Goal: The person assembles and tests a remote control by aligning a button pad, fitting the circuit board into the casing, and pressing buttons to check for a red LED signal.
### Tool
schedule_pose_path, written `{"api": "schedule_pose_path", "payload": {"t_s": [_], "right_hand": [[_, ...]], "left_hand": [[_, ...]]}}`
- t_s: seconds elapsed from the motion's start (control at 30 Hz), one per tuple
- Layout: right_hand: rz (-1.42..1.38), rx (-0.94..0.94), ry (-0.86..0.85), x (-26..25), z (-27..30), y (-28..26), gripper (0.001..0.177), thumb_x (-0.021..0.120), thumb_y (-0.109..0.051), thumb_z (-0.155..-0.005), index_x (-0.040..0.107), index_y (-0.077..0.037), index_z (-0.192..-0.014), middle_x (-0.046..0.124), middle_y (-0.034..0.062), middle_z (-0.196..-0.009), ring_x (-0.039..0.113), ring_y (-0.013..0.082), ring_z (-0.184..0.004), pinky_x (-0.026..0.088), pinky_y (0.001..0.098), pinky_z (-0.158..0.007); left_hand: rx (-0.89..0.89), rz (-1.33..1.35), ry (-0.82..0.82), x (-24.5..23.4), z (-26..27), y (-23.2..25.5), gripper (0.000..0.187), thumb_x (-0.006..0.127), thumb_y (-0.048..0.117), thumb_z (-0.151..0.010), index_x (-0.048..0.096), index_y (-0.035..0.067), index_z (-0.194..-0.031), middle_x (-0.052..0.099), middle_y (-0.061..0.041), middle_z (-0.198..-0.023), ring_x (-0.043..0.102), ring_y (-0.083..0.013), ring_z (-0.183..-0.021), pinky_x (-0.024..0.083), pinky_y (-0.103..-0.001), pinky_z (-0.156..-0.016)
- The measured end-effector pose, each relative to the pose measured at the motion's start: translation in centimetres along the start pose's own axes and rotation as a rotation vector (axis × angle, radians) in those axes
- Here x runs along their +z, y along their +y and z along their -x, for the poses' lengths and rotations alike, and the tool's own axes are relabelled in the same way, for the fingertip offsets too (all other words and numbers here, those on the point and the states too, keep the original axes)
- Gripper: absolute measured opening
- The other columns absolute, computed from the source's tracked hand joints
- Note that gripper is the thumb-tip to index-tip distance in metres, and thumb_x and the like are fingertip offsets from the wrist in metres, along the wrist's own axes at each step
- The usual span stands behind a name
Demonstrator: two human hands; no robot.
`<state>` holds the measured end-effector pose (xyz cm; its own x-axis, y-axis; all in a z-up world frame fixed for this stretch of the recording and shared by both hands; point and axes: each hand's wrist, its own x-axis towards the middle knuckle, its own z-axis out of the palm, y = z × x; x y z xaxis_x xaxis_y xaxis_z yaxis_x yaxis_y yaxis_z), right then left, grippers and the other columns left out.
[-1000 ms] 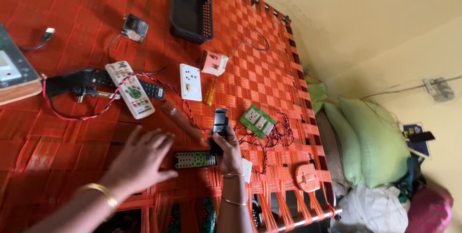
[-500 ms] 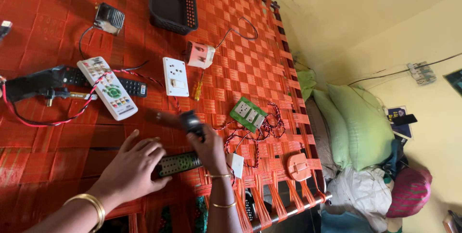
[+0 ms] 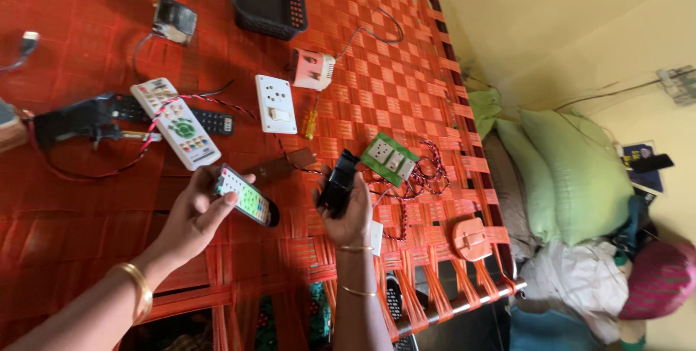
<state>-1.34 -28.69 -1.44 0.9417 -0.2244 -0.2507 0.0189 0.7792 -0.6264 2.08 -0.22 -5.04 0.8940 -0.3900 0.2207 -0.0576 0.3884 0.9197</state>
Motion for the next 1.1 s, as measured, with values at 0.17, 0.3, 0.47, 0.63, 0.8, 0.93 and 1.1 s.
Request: {"api": "schedule_pose_path", "payload": {"t_s": [0.17,0.3,0.47,0.63,0.8,0.93,1.1], "right_hand": [[0.149,-0.05,-0.109,3.1,1.6,2.4,0.052,0.053,-0.046,-0.106,0.057,-0.004,-0.137,0.071,0.0157,-0.118,0.068,0.025,-0.092,0.056,0.041,-0.078],[0.731,-0.208,-0.237,5.0,3.1,4.2,0.052,0.066,-0.027,-0.1,0.055,-0.007,-0.147,0.067,0.0102,-0.121,0.062,0.0203,-0.105,0.05,0.0354,-0.092],[1.593,-0.68,-0.451,6.6,4.2,4.3,0.042,0.074,-0.006,-0.092,0.066,-0.005,-0.133,0.073,0.0124,-0.12,0.066,0.0218,-0.116,0.053,0.0375,-0.102],[1.464,-0.409,-0.47,7.9,4.8,4.0,0.051,0.081,-0.018,-0.088,0.064,-0.007,-0.136,0.072,0.0109,-0.12,0.071,0.0231,-0.114,0.056,0.036,-0.1],[1.462,-0.404,-0.574,8.6,5.1,3.3,0.066,0.087,-0.022,-0.083,0.06,-0.007,-0.142,0.071,0.0123,-0.126,0.07,0.0259,-0.117,0.056,0.0357,-0.101],[1.546,-0.434,-0.621,8.9,5.5,2.6,0.073,0.089,-0.021,-0.079,0.059,-0.007,-0.144,0.071,0.0137,-0.126,0.07,0.0262,-0.111,0.056,0.0355,-0.096],[1.528,-0.37,-0.658,8.3,5.2,2.1,0.077,0.092,-0.019,-0.076,0.057,-0.007,-0.145,0.07,0.0125,-0.125,0.071,0.0246,-0.11,0.058,0.035,-0.096]], "left_hand": [[-0.06,-0.009,0.005,0.1,0.3,-0.5,0.062,0.069,0.033,-0.093,0.04,0.005,-0.141,0.066,-0.012,-0.128,0.061,-0.0159,-0.114,0.05,-0.032,-0.099],[-0.058,0.078,-0.024,0.3,0.3,-0.6,0.063,0.072,0.022,-0.091,0.044,0.007,-0.146,0.062,-0.005,-0.125,0.059,-0.0122,-0.111,0.052,-0.03,-0.095],[-0.076,0.24,-0.017,0.2,0.1,-1.6,0.057,0.077,0.011,-0.086,0.053,0.004,-0.138,0.064,-0.003,-0.125,0.062,-0.0103,-0.112,0.052,-0.03,-0.097],[-0.054,0.253,-0.017,0.1,0.0,-2.1,0.057,0.078,0.008,-0.086,0.054,0.003,-0.137,0.065,-0.004,-0.124,0.062,-0.0094,-0.111,0.053,-0.029,-0.096],[-0.068,0.24,-0.039,0.1,0.1,-1.7,0.056,0.077,0.007,-0.087,0.054,0.004,-0.137,0.067,-0.005,-0.12,0.064,-0.0096,-0.109,0.055,-0.028,-0.095],[-0.089,0.19,-0.032,0.1,0.1,-1.4,0.058,0.076,0.005,-0.085,0.053,0.004,-0.138,0.067,-0.004,-0.12,0.065,-0.0088,-0.108,0.055,-0.027,-0.094],[-0.094,0.204,-0.038,0.1,0.1,-1.2,0.062,0.077,0.005,-0.085,0.051,0.005,-0.142,0.066,-0.004,-0.118,0.064,-0.009,-0.107,0.055,-0.026,-0.092]]}}
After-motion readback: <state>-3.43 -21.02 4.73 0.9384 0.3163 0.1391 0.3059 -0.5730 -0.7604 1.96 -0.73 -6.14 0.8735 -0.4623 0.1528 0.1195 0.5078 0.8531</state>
